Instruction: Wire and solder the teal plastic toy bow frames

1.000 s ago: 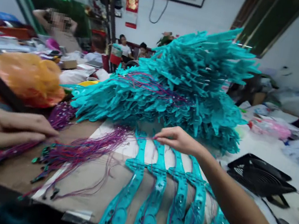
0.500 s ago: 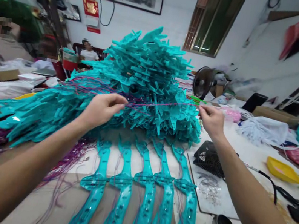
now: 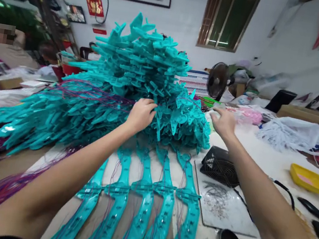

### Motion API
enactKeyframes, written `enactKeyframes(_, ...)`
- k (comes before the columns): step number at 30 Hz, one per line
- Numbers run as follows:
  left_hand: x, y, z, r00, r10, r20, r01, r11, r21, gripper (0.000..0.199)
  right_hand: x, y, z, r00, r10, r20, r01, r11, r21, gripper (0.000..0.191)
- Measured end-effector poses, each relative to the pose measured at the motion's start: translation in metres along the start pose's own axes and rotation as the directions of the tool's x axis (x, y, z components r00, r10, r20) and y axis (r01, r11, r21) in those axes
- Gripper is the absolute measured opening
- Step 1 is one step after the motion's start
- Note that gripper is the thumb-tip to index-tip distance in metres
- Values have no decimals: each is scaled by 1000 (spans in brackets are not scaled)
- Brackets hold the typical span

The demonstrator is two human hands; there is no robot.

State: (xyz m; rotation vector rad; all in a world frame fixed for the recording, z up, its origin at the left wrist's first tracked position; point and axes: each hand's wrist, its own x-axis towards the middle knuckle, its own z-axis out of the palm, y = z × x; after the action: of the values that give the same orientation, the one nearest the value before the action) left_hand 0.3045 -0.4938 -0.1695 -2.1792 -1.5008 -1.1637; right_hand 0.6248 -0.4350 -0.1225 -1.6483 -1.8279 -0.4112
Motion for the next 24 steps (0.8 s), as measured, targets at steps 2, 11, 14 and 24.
enactKeyframes(2,-43,-2,-29,999,-7,-45,4,997,-80,23,-36,-2,-19,980,-168,-107,173,984,41,35)
enactKeyframes(11,-323,-96,-199,616,-766,-183,766,637,-90,31,-212,-48,-20,920,-381,90,312,854,416,16)
enactKeyframes(14,-405,-121,-235,576,-815,-70,817,570,91,28,-239,-98,9,870,-450,200,262,767,587,12)
enactKeyframes(24,-445,-122,-211,683,-657,320,598,754,271,15,-274,-302,60,404,-893,198,449,382,808,24)
